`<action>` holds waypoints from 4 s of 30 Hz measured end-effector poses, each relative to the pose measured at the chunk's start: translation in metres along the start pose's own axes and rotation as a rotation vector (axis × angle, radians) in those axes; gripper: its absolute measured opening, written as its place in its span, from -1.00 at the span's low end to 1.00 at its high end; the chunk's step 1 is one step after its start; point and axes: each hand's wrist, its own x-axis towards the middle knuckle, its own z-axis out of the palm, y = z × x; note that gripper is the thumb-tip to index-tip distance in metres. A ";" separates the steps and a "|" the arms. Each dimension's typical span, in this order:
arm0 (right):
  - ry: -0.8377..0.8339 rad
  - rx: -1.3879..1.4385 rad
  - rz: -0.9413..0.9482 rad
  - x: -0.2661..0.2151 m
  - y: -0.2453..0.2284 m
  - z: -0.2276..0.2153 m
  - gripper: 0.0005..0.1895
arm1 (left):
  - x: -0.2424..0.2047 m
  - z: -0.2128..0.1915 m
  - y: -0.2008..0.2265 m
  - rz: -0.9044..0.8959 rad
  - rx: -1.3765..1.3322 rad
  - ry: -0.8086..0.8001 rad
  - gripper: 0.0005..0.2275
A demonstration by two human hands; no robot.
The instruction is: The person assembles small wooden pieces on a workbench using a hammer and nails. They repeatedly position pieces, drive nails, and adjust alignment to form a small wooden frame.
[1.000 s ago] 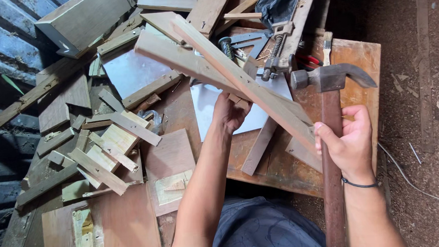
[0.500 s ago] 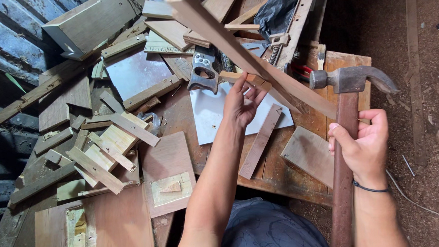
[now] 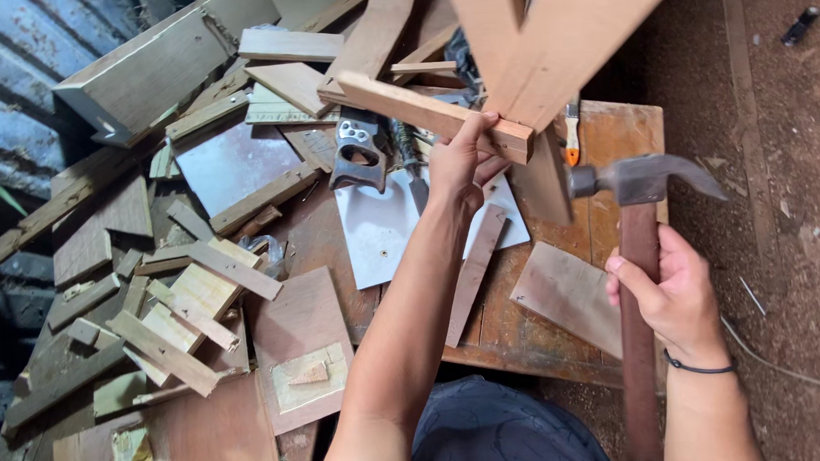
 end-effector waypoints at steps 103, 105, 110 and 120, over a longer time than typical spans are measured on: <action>0.449 -0.755 -0.499 0.025 0.040 -0.099 -0.65 | 0.118 0.205 -0.152 0.597 1.089 0.155 -0.44; 0.486 -0.735 -0.643 0.011 0.042 -0.094 -0.65 | 0.115 0.194 -0.150 0.613 1.004 0.167 -0.50; 0.130 -0.964 0.533 0.077 0.046 -0.095 -0.59 | 0.126 0.202 -0.146 0.559 1.024 0.058 -0.53; 0.261 -0.893 -0.075 0.042 0.029 -0.090 -0.66 | 0.132 0.186 -0.125 0.554 0.997 0.100 -0.56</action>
